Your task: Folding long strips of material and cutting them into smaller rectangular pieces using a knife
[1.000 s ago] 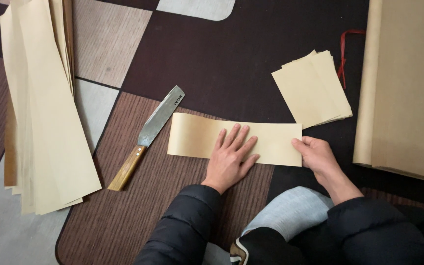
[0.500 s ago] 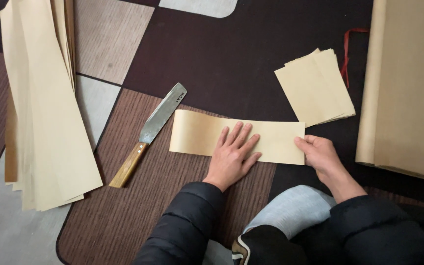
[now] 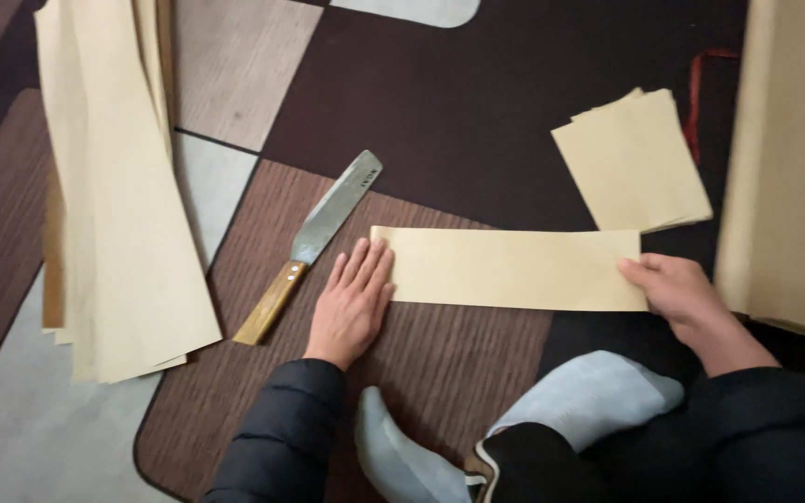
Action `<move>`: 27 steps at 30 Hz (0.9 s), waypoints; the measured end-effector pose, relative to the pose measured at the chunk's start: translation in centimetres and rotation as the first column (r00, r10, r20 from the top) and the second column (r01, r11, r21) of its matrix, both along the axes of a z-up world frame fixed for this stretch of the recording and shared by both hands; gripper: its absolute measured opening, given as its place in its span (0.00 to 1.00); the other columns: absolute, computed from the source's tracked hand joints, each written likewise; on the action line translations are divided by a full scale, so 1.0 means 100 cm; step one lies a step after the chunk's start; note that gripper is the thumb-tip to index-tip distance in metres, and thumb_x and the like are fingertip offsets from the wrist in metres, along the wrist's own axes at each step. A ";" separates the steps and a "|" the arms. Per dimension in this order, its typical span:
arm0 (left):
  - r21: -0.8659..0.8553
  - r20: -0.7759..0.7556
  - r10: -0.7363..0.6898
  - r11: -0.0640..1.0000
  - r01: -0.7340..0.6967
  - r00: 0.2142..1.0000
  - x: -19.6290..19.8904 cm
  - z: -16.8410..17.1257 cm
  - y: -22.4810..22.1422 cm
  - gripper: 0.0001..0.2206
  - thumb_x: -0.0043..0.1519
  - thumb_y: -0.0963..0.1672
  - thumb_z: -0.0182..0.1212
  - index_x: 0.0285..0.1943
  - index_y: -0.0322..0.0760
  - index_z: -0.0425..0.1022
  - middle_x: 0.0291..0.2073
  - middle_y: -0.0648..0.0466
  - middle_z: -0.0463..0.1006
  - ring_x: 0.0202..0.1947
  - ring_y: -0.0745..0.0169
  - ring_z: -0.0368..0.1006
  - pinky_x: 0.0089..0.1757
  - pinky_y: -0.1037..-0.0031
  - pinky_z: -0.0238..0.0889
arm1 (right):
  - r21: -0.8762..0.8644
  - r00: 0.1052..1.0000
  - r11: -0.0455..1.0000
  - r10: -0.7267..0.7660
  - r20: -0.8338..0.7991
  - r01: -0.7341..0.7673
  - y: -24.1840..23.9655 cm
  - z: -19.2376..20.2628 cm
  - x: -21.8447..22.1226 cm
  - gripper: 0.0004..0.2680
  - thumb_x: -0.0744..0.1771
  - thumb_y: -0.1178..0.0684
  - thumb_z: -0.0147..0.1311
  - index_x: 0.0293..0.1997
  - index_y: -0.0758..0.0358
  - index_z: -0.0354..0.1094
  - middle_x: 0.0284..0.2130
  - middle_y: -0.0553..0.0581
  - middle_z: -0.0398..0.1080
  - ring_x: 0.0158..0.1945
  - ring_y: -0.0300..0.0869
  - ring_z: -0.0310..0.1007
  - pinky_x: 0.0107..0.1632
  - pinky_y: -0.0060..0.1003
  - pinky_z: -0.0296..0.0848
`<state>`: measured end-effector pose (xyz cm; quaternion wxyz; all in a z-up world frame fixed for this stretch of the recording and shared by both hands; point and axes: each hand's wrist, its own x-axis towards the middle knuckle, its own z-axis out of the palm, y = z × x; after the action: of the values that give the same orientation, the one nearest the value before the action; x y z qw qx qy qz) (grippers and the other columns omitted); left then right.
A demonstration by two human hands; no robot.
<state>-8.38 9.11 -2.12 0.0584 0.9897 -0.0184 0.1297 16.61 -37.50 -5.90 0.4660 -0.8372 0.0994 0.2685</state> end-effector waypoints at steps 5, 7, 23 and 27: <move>-0.165 -0.025 -0.027 0.986 0.022 0.999 -0.004 0.008 0.010 0.25 0.81 0.50 0.47 0.87 0.40 0.65 0.86 0.50 0.63 0.87 0.47 0.54 0.78 0.53 0.46 | 0.019 0.999 0.999 -0.028 -0.040 0.029 -0.004 0.000 0.003 0.08 0.75 0.52 0.63 0.50 0.67 0.83 0.41 0.57 0.81 0.41 0.42 0.77 0.41 0.39 0.71; -0.221 -0.042 -0.036 0.975 0.026 0.998 -0.002 0.010 0.017 0.26 0.81 0.50 0.47 0.88 0.41 0.64 0.87 0.51 0.61 0.88 0.48 0.51 0.78 0.53 0.44 | 0.069 0.996 0.997 -0.040 -0.080 0.046 0.001 0.009 0.003 0.08 0.76 0.52 0.62 0.48 0.67 0.81 0.39 0.57 0.80 0.39 0.43 0.76 0.39 0.40 0.71; 0.069 0.005 -0.041 0.997 0.041 0.999 0.014 -0.004 0.034 0.27 0.82 0.53 0.41 0.89 0.47 0.62 0.86 0.58 0.64 0.87 0.48 0.52 0.76 0.52 0.47 | 0.010 0.988 0.997 -0.078 -0.131 0.080 0.002 0.015 0.005 0.09 0.75 0.51 0.62 0.57 0.67 0.82 0.46 0.59 0.81 0.43 0.45 0.76 0.42 0.41 0.70; -0.138 -0.063 -0.086 0.987 0.076 0.994 0.022 0.015 0.040 0.24 0.80 0.50 0.47 0.85 0.45 0.68 0.81 0.53 0.71 0.84 0.44 0.58 0.74 0.48 0.49 | 0.025 0.984 0.994 -0.101 -0.146 0.106 0.008 0.024 0.002 0.10 0.75 0.53 0.61 0.60 0.68 0.82 0.47 0.59 0.81 0.44 0.44 0.75 0.41 0.38 0.68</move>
<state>-6.23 13.12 -0.65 0.1312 0.9857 -0.0478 0.0940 16.82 -36.68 -3.48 0.4844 -0.8016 0.1720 0.3054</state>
